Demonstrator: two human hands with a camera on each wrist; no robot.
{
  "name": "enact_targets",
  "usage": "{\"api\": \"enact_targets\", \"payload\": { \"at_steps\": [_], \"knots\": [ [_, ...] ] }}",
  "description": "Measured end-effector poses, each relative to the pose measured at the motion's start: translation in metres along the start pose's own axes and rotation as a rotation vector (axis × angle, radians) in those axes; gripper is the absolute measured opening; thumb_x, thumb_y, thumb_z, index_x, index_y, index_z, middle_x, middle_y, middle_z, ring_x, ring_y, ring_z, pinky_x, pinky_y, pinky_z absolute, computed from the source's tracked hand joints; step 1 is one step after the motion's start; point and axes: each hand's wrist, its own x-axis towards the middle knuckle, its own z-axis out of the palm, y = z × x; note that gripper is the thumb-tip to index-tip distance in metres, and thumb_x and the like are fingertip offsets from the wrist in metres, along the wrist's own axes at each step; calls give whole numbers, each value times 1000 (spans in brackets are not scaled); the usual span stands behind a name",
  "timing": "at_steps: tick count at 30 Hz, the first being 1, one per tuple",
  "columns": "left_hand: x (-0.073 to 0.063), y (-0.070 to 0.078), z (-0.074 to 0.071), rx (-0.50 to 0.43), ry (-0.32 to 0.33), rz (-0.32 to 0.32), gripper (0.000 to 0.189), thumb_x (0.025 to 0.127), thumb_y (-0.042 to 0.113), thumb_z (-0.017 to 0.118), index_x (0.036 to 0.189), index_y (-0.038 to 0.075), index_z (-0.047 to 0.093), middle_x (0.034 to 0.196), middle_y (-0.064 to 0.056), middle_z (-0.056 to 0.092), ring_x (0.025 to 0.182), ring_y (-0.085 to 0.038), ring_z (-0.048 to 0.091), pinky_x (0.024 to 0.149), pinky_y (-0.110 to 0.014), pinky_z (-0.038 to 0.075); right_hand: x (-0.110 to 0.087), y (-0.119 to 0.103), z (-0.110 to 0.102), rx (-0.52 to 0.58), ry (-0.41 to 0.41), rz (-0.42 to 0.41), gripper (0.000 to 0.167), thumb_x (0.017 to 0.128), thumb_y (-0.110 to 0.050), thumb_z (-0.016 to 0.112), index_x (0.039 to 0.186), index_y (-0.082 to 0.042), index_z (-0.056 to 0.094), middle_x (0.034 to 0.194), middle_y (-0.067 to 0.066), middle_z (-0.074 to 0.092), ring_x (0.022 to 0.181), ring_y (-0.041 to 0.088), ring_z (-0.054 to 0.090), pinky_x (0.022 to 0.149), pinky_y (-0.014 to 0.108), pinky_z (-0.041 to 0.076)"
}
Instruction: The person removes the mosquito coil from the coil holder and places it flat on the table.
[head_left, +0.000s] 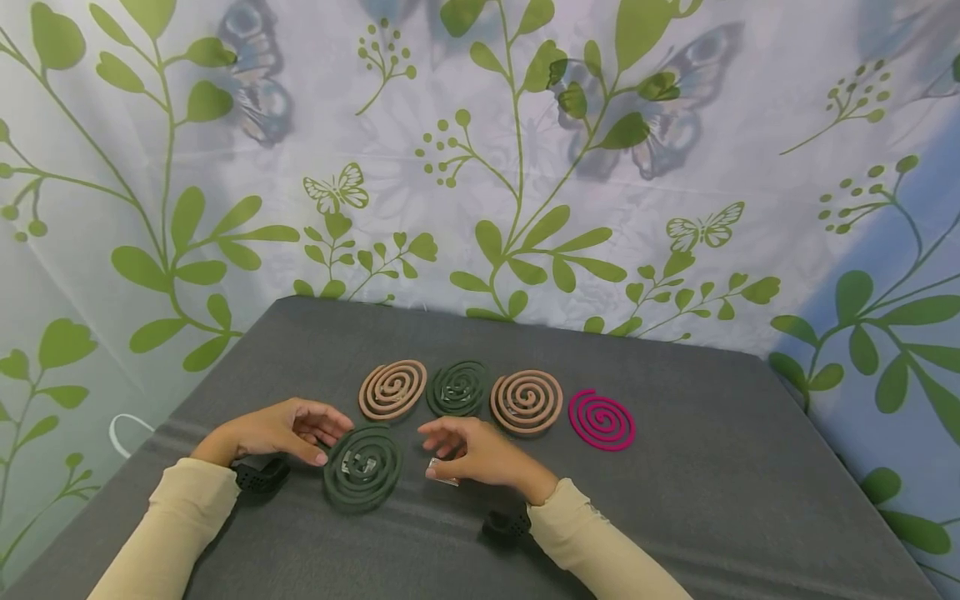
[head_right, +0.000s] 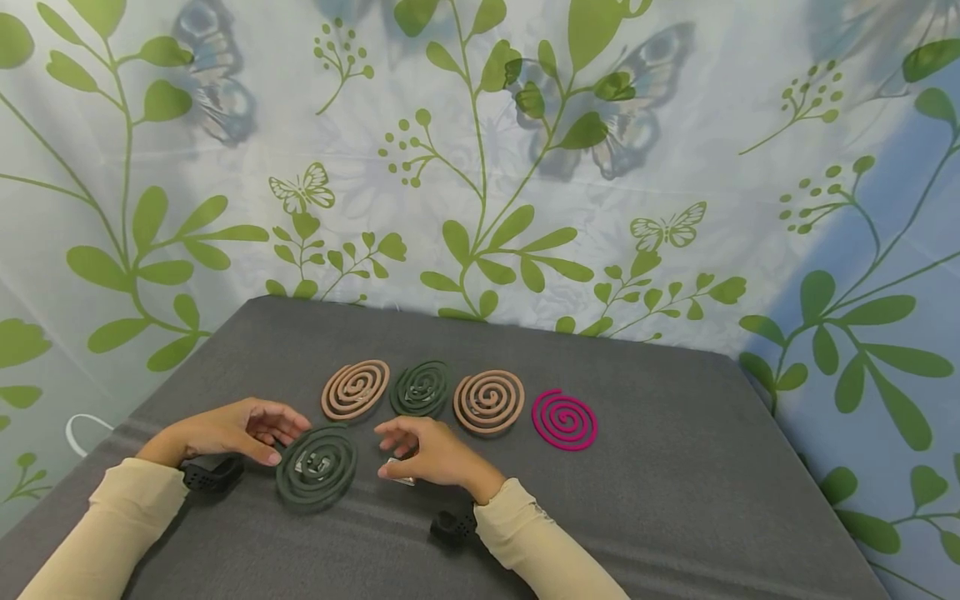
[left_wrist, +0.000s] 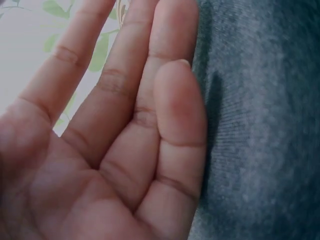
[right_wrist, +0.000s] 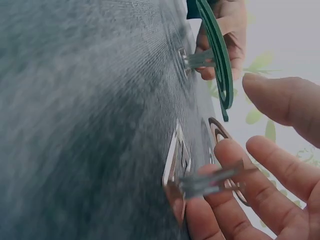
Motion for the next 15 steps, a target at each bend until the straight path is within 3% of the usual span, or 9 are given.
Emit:
{"api": "enact_targets", "payload": {
  "at_steps": [5,9,12,15],
  "knots": [
    [2,-2,-1,-5,-2,-9,67,97,0,79,148,-25,43,132,-3,72,116,-12,70,97,-29,58,7,-4,6,34,6,31,52,99,-9,80,146,3,63,127,16,73,101,7,66,88,24,56],
    [2,-3,-2,9,10,-22,73,96,2,81,150,-24,41,130,-3,72,114,-11,70,96,-28,57,14,-9,11,54,-7,45,53,98,-8,81,147,2,64,125,14,74,98,5,65,78,24,55],
    [2,-2,-1,19,15,-31,74,95,2,83,150,-24,41,129,-3,72,114,-10,69,96,-27,57,18,-10,13,51,-15,42,54,97,-7,82,146,1,64,125,14,74,96,3,65,78,24,56],
    [2,-1,2,27,23,-42,74,94,3,84,151,-22,44,128,-4,72,114,-11,68,96,-28,56,21,-10,15,40,-15,24,53,95,-5,83,145,2,65,123,15,75,94,2,66,87,24,56]
  ]
}}
